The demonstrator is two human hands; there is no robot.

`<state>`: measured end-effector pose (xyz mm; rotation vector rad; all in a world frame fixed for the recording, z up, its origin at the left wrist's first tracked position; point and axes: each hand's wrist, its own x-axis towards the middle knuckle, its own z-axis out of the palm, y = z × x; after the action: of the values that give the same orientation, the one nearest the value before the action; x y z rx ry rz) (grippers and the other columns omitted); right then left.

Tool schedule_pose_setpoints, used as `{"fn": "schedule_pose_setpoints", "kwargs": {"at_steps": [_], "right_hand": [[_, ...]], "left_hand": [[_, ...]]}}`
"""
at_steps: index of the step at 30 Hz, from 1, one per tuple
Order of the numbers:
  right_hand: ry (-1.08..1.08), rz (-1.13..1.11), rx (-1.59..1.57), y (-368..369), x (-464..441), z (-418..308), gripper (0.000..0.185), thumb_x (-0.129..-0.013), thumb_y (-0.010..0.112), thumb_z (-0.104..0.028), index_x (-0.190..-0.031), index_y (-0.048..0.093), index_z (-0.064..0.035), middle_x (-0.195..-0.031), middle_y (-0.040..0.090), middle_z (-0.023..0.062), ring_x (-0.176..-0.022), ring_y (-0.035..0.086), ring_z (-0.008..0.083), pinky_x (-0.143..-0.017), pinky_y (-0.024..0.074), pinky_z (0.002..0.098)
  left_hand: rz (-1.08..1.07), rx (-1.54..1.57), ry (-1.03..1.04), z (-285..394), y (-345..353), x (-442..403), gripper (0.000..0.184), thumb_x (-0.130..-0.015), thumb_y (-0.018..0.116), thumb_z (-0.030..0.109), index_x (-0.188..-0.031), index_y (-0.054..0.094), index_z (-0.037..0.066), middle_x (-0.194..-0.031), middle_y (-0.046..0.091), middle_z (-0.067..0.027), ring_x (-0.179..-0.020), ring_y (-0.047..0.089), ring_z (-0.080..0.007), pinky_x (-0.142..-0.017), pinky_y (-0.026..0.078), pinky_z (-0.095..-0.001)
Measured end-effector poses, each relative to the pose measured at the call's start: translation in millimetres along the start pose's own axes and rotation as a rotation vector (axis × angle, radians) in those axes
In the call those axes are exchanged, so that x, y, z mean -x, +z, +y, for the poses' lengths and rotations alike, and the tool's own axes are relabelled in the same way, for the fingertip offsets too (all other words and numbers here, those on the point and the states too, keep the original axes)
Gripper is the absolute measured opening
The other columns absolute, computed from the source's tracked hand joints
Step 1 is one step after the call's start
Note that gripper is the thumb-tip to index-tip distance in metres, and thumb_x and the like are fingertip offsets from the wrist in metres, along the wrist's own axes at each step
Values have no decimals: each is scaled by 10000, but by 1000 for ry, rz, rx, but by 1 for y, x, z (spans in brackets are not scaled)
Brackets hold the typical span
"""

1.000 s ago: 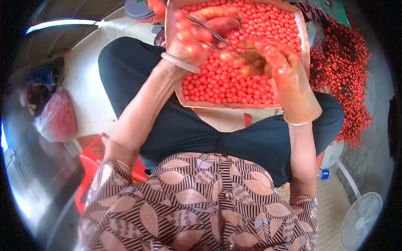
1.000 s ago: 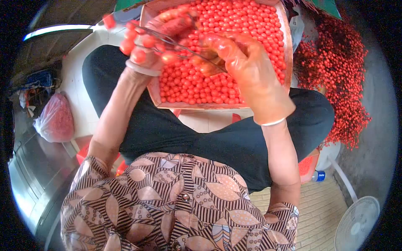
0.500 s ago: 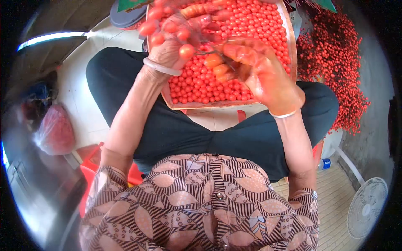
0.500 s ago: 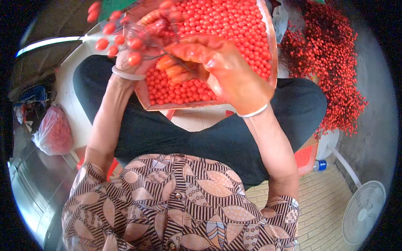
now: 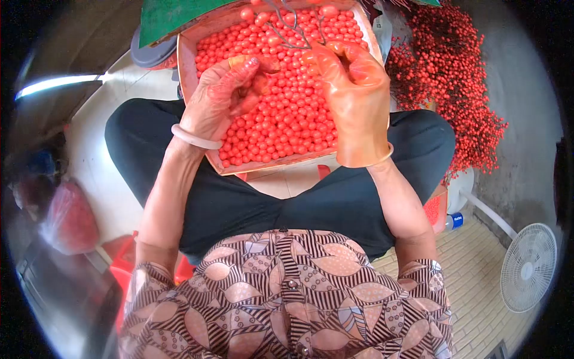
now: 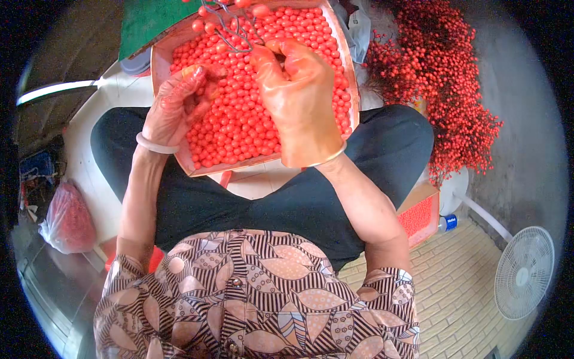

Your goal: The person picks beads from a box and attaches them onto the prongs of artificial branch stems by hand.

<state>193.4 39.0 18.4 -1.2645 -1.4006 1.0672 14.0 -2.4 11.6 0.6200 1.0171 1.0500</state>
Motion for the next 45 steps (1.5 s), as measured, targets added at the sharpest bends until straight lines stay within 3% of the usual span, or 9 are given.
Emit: {"fn": "schedule_pose_setpoints", "kwargs": {"at_steps": [2,11,14,18,20,34,39,41,45], "right_hand": [[-61,8,69,5,0,5,117,-745,632,-95,-794,612,9,-677,607,134,-573,580,200,-541,447,288],[-232,-53,301,10,5,-4,59,-693,626,-69,-685,582,-31,-615,573,134,-567,568,301,-514,446,355],[-444,-6,360,13,6,-3,44,-687,619,-63,-687,584,-36,-618,571,133,-563,561,293,-514,446,365],[-482,-56,370,12,7,-2,63,-682,630,-52,-722,589,-27,-639,577,128,-577,566,268,-518,447,350],[-503,-92,405,10,8,-3,108,-687,658,-31,-779,606,-6,-683,603,121,-594,588,217,-535,452,298],[-591,-127,499,19,18,6,99,-665,635,-77,-726,562,-47,-637,558,104,-571,555,275,-527,443,365],[-732,-21,388,24,13,8,120,-682,572,-163,-600,544,-81,-583,526,71,-553,544,248,-463,415,412],[-565,29,505,12,10,4,127,-658,591,-195,-596,564,-86,-575,543,74,-563,559,244,-475,429,407],[-525,258,510,-46,7,-12,114,-672,620,-128,-739,560,-59,-664,584,77,-630,589,216,-535,468,344]], "left_hand": [[6,-99,-32,9,7,6,301,-878,510,239,-1048,562,-4,-627,411,44,-492,307,-26,-448,235,-153],[93,-79,227,7,15,-3,230,-848,509,91,-1061,530,8,-846,633,-75,-584,528,-50,-489,384,-160],[142,-95,227,4,14,-6,160,-808,575,61,-960,580,12,-767,628,-42,-551,507,-45,-477,371,-161],[136,14,233,2,16,-9,76,-794,606,74,-843,624,20,-678,579,3,-534,481,-40,-465,350,-167],[126,-6,228,1,15,-9,77,-791,607,70,-847,625,20,-672,578,3,-533,481,-40,-464,349,-167],[188,-252,290,-5,17,-9,47,-767,602,48,-778,624,8,-683,582,-23,-571,503,-72,-520,393,-192],[270,-218,312,-13,-4,-14,125,-809,554,36,-925,589,6,-882,615,-63,-726,559,-82,-645,445,-179],[187,-35,349,-19,10,-13,241,-833,531,41,-1066,523,-16,-1049,565,-107,-932,558,-153,-768,463,-231],[118,-82,444,-21,21,-4,286,-842,500,6,-1125,479,-26,-1114,529,-113,-1006,531,-182,-795,453,-232]]}}
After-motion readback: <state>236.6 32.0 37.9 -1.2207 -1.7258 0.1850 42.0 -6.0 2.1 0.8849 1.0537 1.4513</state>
